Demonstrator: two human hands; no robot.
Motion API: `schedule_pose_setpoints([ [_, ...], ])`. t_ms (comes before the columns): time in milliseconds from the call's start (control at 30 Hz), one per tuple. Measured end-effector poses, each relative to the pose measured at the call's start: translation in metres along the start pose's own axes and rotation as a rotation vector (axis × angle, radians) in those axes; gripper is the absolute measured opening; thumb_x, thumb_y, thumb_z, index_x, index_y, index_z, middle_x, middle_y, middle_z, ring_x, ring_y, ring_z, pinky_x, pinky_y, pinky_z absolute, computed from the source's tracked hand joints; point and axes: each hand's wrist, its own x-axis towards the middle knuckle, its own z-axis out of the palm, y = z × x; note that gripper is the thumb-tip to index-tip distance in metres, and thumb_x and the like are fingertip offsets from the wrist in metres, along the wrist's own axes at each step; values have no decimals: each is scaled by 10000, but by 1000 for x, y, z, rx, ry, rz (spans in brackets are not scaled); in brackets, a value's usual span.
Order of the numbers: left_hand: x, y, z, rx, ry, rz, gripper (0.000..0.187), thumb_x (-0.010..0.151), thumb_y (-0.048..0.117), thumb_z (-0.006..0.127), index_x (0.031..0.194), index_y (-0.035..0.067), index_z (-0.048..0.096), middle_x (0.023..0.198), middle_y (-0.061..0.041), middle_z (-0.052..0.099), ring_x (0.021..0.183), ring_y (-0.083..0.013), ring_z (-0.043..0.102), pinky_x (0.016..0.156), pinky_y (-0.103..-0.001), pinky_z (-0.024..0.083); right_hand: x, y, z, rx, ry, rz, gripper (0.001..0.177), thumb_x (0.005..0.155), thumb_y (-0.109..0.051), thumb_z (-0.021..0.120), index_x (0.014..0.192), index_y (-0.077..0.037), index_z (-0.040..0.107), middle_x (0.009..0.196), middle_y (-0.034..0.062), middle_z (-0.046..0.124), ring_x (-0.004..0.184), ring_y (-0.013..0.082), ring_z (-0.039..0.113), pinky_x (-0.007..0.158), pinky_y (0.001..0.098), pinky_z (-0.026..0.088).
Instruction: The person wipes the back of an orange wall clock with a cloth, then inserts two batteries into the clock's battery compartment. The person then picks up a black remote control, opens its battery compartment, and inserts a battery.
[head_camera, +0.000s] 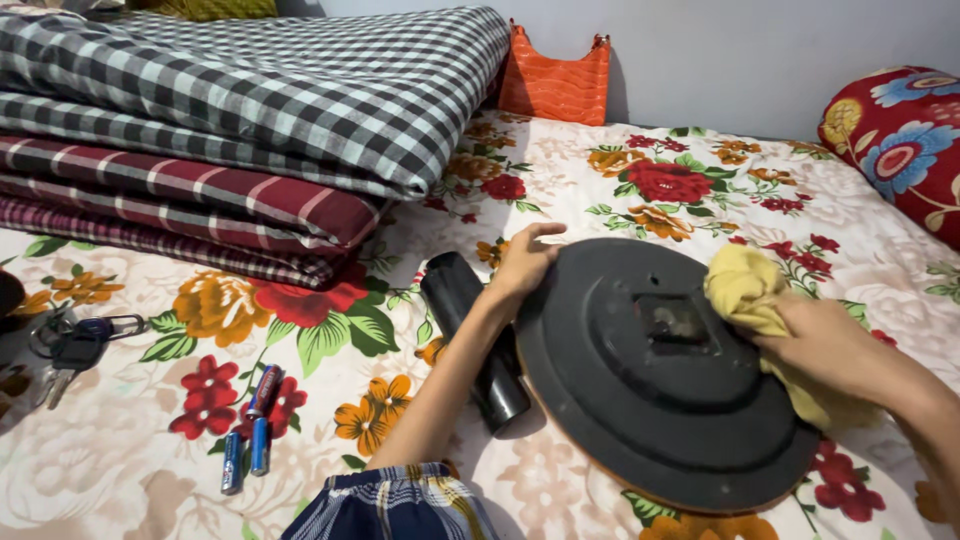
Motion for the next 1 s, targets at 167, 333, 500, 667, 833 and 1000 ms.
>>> schedule_pose_setpoints([
  [167,0,-10,-1,262,-82,223,569,786,-167,487,1283,38,673,1200,-175,743,1088,-221,723,906,-303,577,-19,-27,-15,-71,-108,69,464,871,-359,698,1156,-39,522,1012,246,728,982,387,729,882,474,566],
  [333,-5,1,4,264,-217,207,564,794,-157,505,1305,42,633,1297,-147,686,1172,-221,670,972,-328,547,-47,-70,-43,-91,-206,93,555,884,-479,715,1165,-49,507,1008,212,718,967,333,719,875,450,591],
  [500,-13,11,13,419,-269,213,353,989,156,620,1322,42,653,1293,-155,729,1210,-240,680,1063,-343,496,-67,-107,-46,127,-241,-1,655,827,-478,776,1381,-212,550,1073,111,776,1008,241,736,910,352,576],
  [667,-19,25,16,634,-443,326,671,908,367,709,1442,12,512,1381,-205,625,1265,-280,616,1083,-368,467,-54,-112,-9,398,157,-515,555,785,-122,685,1324,-40,578,1218,146,722,1106,254,721,928,377,533],
  [833,-28,59,3,846,-444,83,918,772,523,837,1458,24,485,1366,-207,604,1266,-309,595,1057,-394,474,-19,-70,7,312,414,-367,443,865,8,532,1293,-55,628,1302,143,676,1133,272,685,965,374,524],
  [1000,-44,84,-12,978,-475,-326,1031,571,517,877,1436,92,510,1266,-138,691,1115,-326,735,954,-431,578,-12,-3,10,207,496,-330,420,868,42,512,1257,-31,652,1300,171,670,1143,304,671,992,383,515],
])
